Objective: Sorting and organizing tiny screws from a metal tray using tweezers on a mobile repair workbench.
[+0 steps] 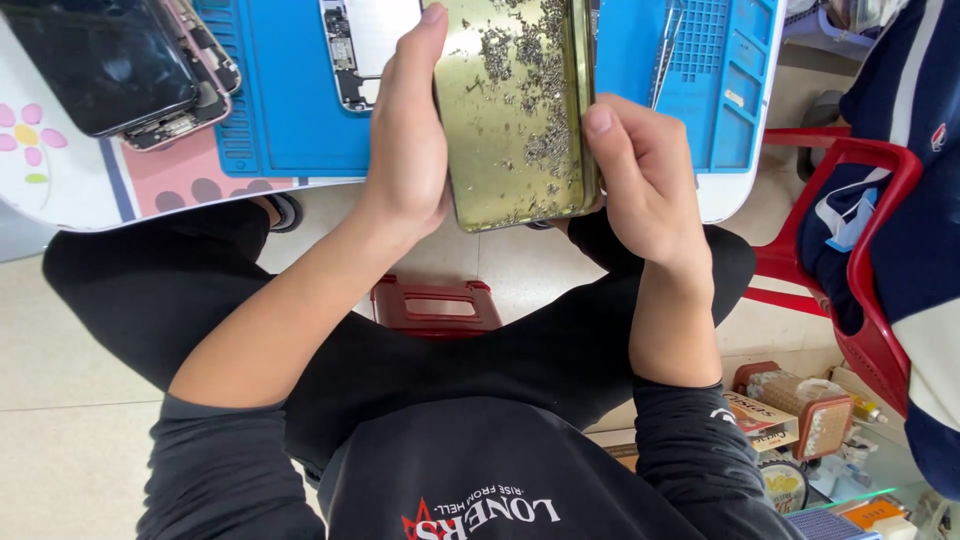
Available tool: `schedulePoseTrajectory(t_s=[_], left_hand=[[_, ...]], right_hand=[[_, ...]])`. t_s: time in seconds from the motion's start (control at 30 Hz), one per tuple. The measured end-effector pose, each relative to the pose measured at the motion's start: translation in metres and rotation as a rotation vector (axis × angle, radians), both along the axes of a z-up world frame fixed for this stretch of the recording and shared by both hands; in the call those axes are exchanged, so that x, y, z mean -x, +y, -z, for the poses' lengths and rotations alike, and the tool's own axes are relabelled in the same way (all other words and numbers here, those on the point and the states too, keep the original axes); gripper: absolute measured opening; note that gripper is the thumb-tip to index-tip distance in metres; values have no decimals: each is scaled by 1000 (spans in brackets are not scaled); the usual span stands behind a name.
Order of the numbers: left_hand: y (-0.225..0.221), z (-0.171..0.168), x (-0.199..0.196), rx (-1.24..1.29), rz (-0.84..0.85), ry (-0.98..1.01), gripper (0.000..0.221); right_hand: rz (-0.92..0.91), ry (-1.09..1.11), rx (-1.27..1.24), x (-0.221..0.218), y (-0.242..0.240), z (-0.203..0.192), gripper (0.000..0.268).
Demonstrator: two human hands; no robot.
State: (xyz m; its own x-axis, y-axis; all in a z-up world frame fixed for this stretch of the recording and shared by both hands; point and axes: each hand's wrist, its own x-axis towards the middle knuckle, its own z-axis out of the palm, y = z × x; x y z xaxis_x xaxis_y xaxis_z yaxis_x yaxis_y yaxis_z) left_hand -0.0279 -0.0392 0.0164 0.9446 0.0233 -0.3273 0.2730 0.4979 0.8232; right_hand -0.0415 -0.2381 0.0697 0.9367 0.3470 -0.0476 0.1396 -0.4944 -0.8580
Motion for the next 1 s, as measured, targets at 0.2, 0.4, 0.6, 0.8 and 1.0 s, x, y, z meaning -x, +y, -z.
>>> schedulePoseTrajectory(t_s=[0.2,0.4,0.6,0.8,1.0], left_hand=[[3,-13,-4,-39,-16,82,83],[1,-22,-8,196,-69,152,94],[-8,-18,-9,173,-54,147,93],[-15,-30,0,372,-27,164,87],[-24,-28,6,418,-87,170,51]], right_hand=[[105,-80,-42,-8,-6,9,46],[179,-373,110,-8,-12,-10,54],[156,-669,362,18,27,-42,40],[164,-921,747,35,56,-28,21],[156,-975,883,43,70,-14,27]])
